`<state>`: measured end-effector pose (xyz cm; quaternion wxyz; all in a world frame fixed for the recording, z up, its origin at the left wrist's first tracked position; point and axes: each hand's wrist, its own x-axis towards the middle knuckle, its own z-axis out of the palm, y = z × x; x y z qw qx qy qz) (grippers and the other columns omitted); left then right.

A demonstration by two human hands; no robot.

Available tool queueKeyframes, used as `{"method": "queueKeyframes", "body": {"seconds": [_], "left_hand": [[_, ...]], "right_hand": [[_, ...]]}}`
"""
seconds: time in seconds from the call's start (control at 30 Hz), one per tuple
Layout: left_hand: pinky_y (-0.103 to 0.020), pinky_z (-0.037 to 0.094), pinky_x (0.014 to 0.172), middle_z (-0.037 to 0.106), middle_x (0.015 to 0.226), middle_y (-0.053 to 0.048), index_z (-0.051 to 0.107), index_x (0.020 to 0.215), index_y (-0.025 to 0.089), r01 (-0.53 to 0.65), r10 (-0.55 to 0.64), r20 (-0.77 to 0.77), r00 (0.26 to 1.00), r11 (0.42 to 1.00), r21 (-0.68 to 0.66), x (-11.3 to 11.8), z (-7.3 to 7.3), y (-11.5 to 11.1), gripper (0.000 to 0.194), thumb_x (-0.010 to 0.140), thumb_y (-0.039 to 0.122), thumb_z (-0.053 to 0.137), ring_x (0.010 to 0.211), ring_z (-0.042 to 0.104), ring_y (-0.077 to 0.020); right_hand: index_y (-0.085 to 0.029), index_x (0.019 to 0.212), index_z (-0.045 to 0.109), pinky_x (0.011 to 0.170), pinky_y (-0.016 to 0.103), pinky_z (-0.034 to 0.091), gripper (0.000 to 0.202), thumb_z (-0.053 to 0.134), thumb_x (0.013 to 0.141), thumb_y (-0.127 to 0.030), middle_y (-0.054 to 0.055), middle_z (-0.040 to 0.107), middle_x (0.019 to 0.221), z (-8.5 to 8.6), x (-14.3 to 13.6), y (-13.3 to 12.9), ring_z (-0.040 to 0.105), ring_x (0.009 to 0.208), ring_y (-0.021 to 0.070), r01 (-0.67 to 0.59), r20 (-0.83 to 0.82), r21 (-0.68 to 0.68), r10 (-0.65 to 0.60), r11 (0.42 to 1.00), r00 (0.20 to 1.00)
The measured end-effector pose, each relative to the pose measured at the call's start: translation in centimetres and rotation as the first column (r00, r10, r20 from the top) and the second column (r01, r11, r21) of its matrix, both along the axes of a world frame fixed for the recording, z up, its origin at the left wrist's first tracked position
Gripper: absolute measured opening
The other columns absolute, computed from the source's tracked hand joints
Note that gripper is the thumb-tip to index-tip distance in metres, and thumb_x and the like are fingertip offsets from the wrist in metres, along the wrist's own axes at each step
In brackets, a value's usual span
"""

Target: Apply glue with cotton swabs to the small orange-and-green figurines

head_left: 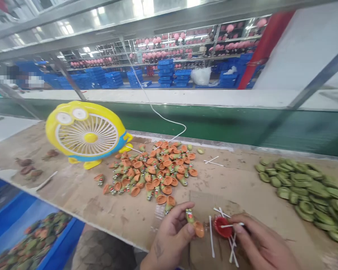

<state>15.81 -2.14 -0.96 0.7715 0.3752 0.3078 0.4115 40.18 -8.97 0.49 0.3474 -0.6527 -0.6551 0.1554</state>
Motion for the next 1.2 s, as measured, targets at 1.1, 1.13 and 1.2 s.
{"method": "queueKeyframes", "body": {"seconds": [1.1,1.13,1.2], "left_hand": [[-0.033,0.050,0.082,0.071,0.097,-0.009,0.074,0.128,0.019,0.026,-0.026,0.001,1.000,0.999,-0.027,0.0,-0.4,0.2,0.069,0.075,0.058,0.094,0.089,0.066,-0.0214],[-0.033,0.050,0.082,0.071,0.097,-0.009,0.074,0.128,0.019,0.028,-0.028,-0.003,1.000,0.999,-0.023,-0.1,-0.2,0.2,0.068,0.075,0.059,0.093,0.089,0.067,-0.0217],[-0.034,0.050,0.084,0.071,0.097,-0.009,0.074,0.127,0.019,0.028,-0.028,-0.012,1.000,0.999,-0.021,-0.1,-0.1,0.2,0.068,0.075,0.059,0.093,0.091,0.067,-0.0223]], "right_hand": [[-0.020,0.131,0.076,0.100,0.054,0.062,0.063,0.045,0.097,-0.063,0.013,0.071,0.130,-3.0,11.5,-0.6,0.072,0.118,0.0325,0.272,0.420,-0.119,-0.200,0.955,0.885],[-0.021,0.129,0.078,0.097,0.053,0.063,0.061,0.045,0.097,-0.062,0.013,0.072,0.127,-2.8,11.3,-0.5,0.074,0.113,0.0315,0.261,0.423,-0.132,-0.184,0.956,0.887],[-0.024,0.120,0.081,0.093,0.050,0.065,0.055,0.046,0.096,-0.059,0.011,0.075,0.119,-2.2,10.9,-0.4,0.076,0.105,0.0294,0.213,0.418,-0.154,-0.132,0.965,0.899]]}}
